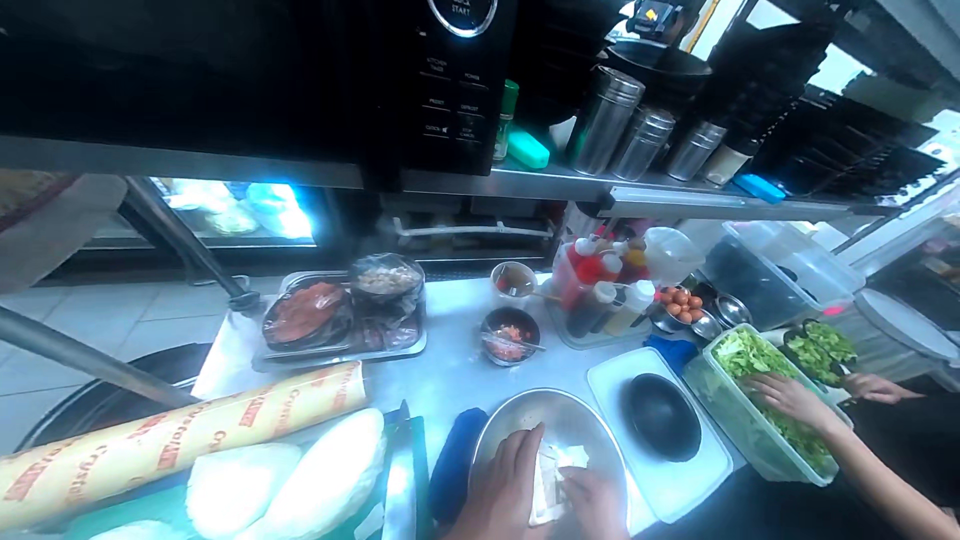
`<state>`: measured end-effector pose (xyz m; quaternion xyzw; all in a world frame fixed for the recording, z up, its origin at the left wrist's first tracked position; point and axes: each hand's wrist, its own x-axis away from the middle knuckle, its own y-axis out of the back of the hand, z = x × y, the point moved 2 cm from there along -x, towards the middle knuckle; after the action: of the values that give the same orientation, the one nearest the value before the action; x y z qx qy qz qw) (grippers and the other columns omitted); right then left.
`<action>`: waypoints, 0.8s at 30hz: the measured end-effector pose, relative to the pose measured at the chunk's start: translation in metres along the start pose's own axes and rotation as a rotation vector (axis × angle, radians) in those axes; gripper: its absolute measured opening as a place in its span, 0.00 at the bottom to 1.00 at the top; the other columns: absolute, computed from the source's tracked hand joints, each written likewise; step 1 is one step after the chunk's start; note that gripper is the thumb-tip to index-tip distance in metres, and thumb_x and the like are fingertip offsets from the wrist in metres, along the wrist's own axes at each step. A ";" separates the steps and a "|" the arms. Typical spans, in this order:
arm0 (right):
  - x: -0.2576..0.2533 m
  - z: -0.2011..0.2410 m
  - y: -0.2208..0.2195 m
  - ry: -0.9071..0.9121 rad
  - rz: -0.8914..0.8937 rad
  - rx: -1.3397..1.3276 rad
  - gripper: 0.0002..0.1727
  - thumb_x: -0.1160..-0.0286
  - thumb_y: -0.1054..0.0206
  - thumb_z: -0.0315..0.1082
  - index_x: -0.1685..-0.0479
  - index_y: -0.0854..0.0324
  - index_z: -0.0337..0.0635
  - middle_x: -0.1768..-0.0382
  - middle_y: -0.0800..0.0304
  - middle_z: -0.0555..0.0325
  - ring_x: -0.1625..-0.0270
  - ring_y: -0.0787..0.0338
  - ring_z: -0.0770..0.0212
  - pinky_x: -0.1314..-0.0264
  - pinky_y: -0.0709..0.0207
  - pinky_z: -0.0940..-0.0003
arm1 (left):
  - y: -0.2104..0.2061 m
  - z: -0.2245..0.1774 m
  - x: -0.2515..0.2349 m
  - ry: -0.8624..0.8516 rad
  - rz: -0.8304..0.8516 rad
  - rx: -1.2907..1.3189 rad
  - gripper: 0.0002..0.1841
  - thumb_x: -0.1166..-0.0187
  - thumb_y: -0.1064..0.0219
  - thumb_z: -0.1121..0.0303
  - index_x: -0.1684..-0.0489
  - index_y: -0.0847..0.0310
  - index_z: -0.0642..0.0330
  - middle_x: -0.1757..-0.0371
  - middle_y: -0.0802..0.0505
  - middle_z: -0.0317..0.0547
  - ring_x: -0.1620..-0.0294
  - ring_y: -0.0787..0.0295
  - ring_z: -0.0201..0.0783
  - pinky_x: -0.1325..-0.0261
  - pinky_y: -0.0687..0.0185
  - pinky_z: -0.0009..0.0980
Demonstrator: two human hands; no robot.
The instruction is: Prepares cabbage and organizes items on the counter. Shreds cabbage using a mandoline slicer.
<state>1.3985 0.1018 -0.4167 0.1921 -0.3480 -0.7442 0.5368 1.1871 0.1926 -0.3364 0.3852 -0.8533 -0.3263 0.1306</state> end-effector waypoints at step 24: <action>0.016 0.026 0.000 0.017 -0.123 -0.053 0.09 0.22 0.30 0.36 0.51 0.04 0.55 0.54 0.02 0.70 0.51 0.05 0.75 0.41 0.10 0.67 | -0.001 -0.003 0.002 0.034 0.020 -0.003 0.62 0.48 0.15 0.45 0.06 0.51 0.48 0.19 0.25 0.50 0.22 0.23 0.48 0.29 0.16 0.47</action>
<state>1.3761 0.0946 -0.3974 0.2052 -0.3108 -0.7832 0.4979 1.1877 0.1887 -0.3346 0.3818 -0.8543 -0.3198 0.1491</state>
